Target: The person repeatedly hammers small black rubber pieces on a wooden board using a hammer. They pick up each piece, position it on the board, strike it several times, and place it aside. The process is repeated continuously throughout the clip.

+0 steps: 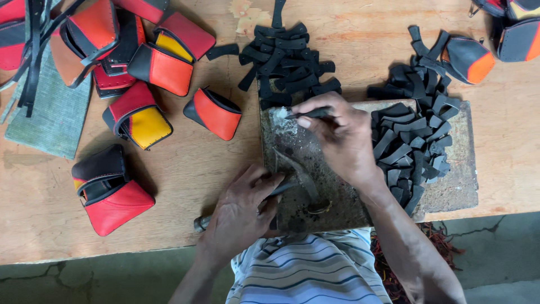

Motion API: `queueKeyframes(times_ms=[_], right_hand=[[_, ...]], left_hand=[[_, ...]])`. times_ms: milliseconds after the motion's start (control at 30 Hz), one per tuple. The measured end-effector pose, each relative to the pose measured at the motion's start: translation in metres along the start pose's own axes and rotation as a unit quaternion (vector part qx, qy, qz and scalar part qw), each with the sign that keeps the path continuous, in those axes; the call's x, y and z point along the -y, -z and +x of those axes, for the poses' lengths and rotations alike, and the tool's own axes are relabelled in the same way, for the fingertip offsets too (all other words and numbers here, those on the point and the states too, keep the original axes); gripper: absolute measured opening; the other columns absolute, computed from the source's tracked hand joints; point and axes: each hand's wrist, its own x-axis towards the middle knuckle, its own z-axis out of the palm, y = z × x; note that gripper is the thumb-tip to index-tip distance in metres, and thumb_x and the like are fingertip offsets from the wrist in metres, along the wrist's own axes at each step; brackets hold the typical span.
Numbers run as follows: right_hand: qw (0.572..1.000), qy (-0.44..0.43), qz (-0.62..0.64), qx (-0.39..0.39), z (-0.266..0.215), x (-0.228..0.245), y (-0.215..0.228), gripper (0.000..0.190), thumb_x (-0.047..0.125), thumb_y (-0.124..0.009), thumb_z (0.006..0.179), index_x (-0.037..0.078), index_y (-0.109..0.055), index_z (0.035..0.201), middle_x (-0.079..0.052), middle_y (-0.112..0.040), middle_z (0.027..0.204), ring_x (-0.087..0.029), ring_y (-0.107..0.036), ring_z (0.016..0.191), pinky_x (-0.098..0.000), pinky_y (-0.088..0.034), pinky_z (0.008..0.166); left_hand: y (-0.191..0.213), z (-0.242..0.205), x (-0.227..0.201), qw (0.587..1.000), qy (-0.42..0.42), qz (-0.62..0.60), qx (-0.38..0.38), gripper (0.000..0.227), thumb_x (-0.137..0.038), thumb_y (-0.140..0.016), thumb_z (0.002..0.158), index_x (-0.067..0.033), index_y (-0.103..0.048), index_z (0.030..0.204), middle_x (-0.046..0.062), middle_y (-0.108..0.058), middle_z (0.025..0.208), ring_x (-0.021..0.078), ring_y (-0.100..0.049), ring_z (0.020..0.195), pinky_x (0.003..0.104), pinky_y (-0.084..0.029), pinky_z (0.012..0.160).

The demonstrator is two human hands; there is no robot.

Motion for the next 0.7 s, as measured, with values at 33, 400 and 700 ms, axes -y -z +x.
queueKeyframes(times_ms=[33,400,700], right_hand=[[1.0,0.017,-0.014,0.008,0.003,-0.001,-0.002,0.02,-0.009,-0.074,0.096,0.004,-0.067,0.109,-0.007,-0.075,0.105,-0.011,-0.073,0.097,-0.0242,-0.062,0.08],[0.998,0.036,-0.045,0.01,0.003,-0.014,-0.01,0.016,-0.004,-0.075,0.097,0.002,-0.062,0.106,-0.011,-0.073,0.094,-0.014,-0.072,0.086,-0.0244,-0.058,0.069],[0.999,0.026,-0.026,-0.029,-0.001,-0.006,0.001,0.016,-0.002,-0.071,0.103,0.002,-0.061,0.115,-0.01,-0.073,0.106,-0.021,-0.077,0.098,-0.0332,-0.067,0.085]], left_hand=[[0.0,0.001,0.0,1.0,-0.025,0.007,-0.01,0.044,-0.003,-0.07,0.08,-0.0018,-0.067,0.124,0.016,-0.06,0.111,0.0363,-0.06,0.103,0.047,-0.052,0.086],[-0.004,0.007,-0.002,1.0,-0.017,0.006,-0.007,0.045,-0.005,-0.071,0.082,-0.0025,-0.067,0.127,0.015,-0.061,0.111,0.0354,-0.061,0.103,0.048,-0.051,0.087],[-0.015,0.017,-0.006,0.997,-0.042,0.034,-0.05,0.039,-0.008,-0.074,0.085,-0.0044,-0.07,0.124,0.012,-0.057,0.106,0.0304,-0.062,0.095,0.044,-0.054,0.08]])
